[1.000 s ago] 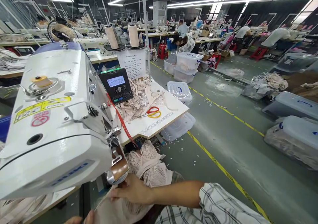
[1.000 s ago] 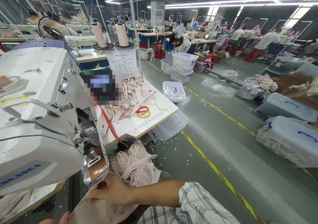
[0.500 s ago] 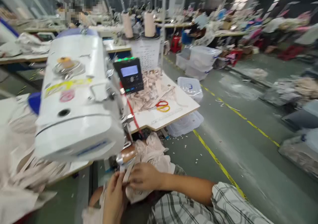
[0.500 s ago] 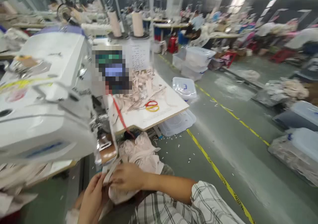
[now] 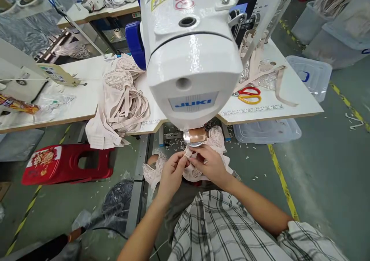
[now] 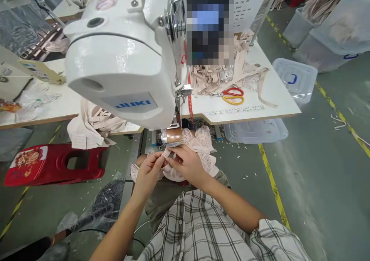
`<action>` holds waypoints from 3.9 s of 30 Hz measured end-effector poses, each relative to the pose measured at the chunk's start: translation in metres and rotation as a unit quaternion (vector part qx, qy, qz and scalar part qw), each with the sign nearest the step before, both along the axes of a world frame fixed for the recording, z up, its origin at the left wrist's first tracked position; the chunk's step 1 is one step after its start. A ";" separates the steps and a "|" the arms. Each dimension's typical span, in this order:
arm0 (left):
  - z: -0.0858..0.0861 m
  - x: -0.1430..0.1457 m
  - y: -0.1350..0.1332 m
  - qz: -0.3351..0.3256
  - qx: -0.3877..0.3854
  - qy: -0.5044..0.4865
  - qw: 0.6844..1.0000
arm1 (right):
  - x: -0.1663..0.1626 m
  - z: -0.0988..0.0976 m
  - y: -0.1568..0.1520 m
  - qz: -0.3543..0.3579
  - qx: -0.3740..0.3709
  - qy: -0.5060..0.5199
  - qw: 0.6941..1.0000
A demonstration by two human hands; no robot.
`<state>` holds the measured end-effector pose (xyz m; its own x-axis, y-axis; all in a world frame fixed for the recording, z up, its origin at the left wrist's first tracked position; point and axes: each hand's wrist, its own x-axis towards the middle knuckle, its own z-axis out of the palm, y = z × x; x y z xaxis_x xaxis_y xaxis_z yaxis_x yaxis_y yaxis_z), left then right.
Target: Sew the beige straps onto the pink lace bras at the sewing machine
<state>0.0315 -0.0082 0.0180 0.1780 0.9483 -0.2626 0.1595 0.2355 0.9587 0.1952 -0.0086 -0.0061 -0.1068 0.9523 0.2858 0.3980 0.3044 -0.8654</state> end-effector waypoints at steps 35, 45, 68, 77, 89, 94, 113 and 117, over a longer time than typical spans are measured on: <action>0.003 0.012 0.021 0.019 -0.153 -0.081 0.985 | 0.152 0.038 -0.015 -0.057 -0.095 -0.308 0.945; 0.011 0.011 0.012 -0.056 -0.106 -0.062 0.991 | 0.055 0.015 -0.042 0.016 -0.021 -0.234 0.972; 0.011 -0.005 0.024 -0.121 -0.034 0.071 0.990 | 0.045 0.002 -0.036 0.020 -0.142 -0.102 0.984; 0.005 -0.011 0.026 -0.082 -0.009 0.080 0.993 | 0.059 -0.007 -0.045 -0.005 -0.187 -0.083 0.979; 0.013 -0.023 0.039 -0.160 0.156 0.283 0.933 | 0.164 0.010 0.071 -0.203 -0.129 -0.270 0.932; 0.028 -0.029 0.048 -0.234 0.096 0.274 0.928 | 0.153 0.030 0.093 -0.150 -0.056 -0.305 0.939; 0.025 0.047 0.011 -0.035 0.139 0.154 0.978 | 0.038 0.047 0.028 -0.102 -0.125 0.066 0.985; 0.019 0.033 0.021 -0.045 0.260 0.302 0.916 | 0.044 0.050 0.066 -0.086 -0.112 0.018 0.990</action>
